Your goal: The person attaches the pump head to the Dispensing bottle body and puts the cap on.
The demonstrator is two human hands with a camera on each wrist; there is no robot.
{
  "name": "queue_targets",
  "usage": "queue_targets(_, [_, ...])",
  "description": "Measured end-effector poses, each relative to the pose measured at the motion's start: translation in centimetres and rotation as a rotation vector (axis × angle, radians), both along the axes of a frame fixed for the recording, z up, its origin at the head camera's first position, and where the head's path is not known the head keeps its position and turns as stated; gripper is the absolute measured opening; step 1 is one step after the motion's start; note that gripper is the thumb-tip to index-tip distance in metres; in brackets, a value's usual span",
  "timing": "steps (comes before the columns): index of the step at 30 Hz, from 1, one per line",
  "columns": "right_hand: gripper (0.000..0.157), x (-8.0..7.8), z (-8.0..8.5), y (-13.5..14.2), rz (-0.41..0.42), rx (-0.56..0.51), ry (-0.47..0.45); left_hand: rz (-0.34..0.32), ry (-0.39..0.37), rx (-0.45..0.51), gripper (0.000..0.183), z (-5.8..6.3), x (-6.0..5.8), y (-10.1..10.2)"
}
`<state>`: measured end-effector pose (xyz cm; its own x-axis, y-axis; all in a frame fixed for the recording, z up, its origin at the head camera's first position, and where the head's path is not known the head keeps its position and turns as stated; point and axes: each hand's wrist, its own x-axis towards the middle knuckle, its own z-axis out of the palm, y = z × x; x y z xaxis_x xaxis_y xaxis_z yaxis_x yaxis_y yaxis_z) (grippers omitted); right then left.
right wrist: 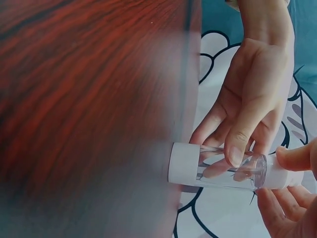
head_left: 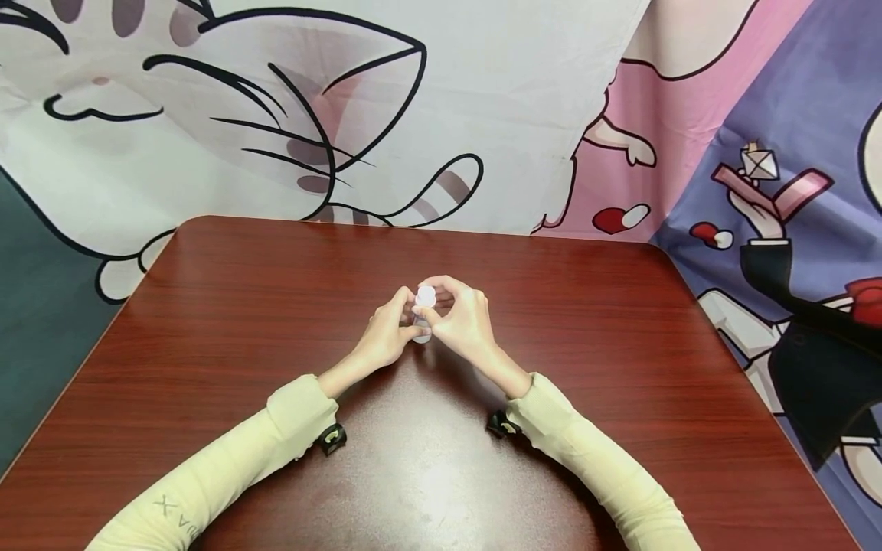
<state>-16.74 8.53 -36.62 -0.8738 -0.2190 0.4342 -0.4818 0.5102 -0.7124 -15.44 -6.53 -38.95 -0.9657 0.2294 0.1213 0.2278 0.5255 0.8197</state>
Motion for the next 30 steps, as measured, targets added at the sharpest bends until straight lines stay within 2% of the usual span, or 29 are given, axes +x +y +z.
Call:
queue_targets(11, [0.030,-0.38,0.36,0.46,0.086,-0.037,-0.072,-0.022,-0.007,0.016,0.034,-0.10,-0.12,-0.14])
queue_targets(17, [0.032,-0.45,0.38,0.70,0.092,-0.041,-0.106,-0.027,-0.012,0.011,0.033,-0.16,-0.24,-0.14])
queue_targets(30, [0.036,-0.59,-0.01,0.99,0.118,-0.077,-0.110,-0.033,-0.013,0.023,0.034,0.09,-0.08,-0.25])
